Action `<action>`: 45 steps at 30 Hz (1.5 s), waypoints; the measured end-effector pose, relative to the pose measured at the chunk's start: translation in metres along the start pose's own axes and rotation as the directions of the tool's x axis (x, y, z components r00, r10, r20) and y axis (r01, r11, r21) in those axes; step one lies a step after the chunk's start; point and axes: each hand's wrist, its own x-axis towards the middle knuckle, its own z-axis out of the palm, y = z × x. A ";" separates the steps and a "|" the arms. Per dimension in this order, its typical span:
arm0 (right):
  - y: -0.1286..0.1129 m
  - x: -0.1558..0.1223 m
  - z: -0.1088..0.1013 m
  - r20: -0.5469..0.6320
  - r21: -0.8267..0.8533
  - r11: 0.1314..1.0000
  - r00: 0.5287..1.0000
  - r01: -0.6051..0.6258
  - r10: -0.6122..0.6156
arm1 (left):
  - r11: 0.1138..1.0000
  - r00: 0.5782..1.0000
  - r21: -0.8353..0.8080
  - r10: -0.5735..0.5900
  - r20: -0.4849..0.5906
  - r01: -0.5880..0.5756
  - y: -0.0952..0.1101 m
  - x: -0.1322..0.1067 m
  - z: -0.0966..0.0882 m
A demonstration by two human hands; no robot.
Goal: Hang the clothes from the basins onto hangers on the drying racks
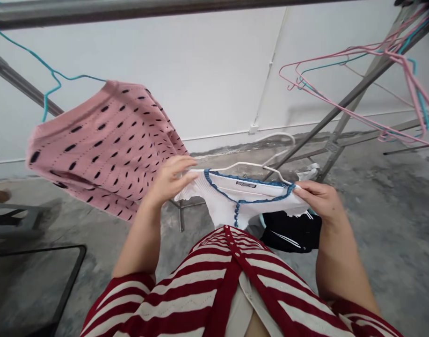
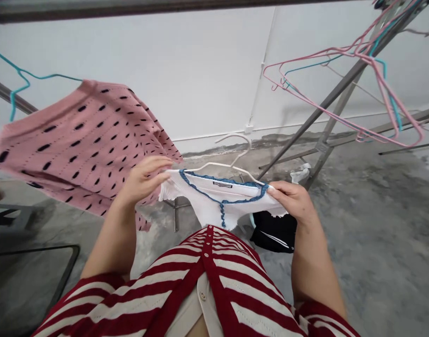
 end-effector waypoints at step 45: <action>-0.041 0.042 0.015 0.152 -0.165 0.934 0.944 0.318 -0.294 | 0.945 0.953 0.243 0.259 -0.157 -0.217 -0.001 0.004 0.008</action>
